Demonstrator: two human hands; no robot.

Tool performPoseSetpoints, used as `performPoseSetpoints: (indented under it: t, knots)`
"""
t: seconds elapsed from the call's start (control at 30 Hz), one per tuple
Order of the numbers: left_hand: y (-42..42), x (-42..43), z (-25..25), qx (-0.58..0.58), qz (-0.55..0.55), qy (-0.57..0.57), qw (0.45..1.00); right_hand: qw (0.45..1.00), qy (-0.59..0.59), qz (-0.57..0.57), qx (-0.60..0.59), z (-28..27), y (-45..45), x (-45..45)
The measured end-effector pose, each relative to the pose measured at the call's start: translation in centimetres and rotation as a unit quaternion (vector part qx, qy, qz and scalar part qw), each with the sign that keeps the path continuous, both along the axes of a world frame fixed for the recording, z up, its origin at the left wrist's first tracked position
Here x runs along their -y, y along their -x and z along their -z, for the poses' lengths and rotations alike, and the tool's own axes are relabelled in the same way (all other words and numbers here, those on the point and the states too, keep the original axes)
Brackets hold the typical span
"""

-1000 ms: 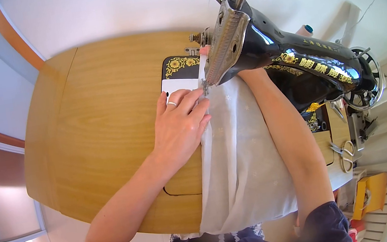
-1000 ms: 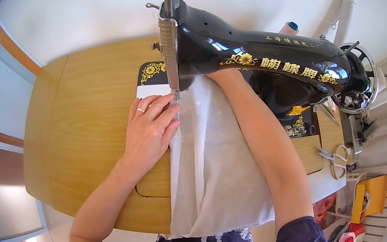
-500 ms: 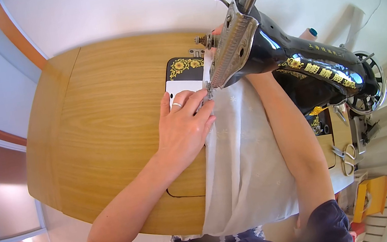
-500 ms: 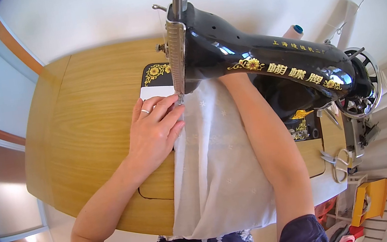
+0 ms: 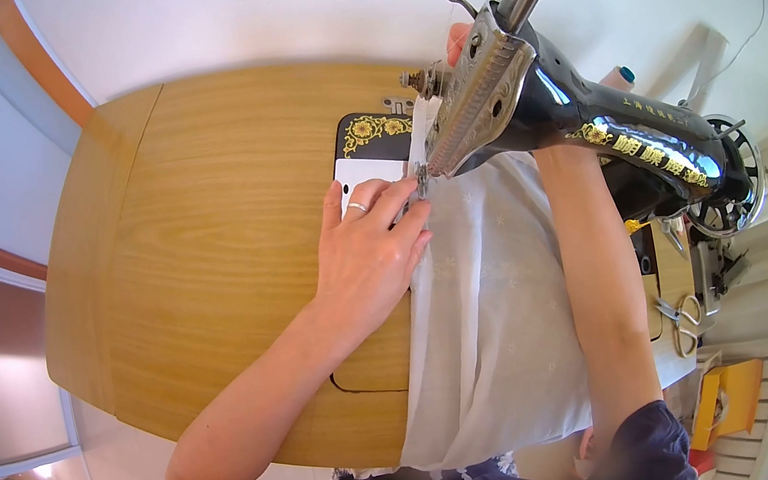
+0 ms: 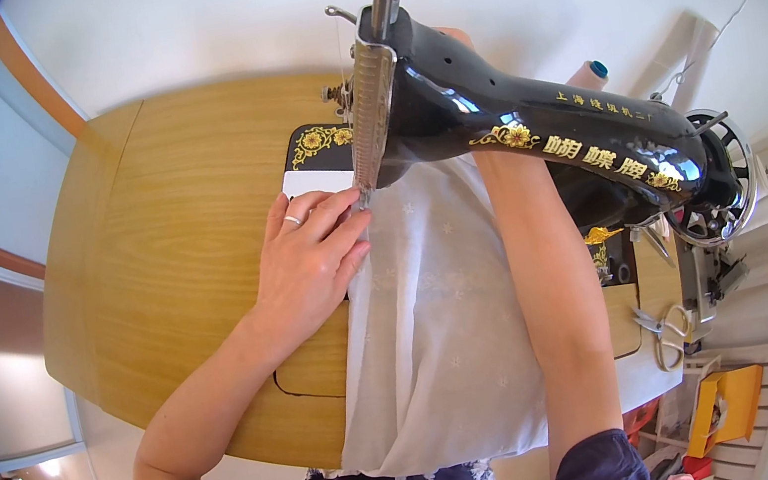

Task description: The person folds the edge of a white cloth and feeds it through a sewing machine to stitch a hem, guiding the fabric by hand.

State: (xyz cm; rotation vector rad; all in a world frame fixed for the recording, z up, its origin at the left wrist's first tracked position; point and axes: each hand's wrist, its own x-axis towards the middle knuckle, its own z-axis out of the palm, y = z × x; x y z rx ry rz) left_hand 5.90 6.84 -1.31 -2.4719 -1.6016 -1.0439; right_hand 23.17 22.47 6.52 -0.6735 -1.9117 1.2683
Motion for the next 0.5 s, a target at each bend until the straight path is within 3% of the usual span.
performPoseSetpoints:
  t: [0.07, 0.2, 0.27, 0.5]
  knots:
    - [0.0, 0.0, 0.1, 0.002, 0.000, 0.000, 1.000, 0.982, -0.123, 0.059, 0.133, 1.3, -1.3, -1.0]
    - [0.0, 0.1, 0.2, 0.002, -0.003, -0.004, 1.000, 0.868, -0.327, 0.135, 0.348, 3.5, -3.2, -2.5]
    - [-0.1, 0.0, 0.3, 0.003, -0.010, -0.010, 1.000, 0.836, -0.365, 0.138, 0.386, 4.1, -3.5, -2.6]
    - [0.1, 0.0, 0.6, 0.030, -0.014, -0.022, 0.999, 0.816, -0.389, 0.129, 0.407, 4.8, -4.2, -2.4]
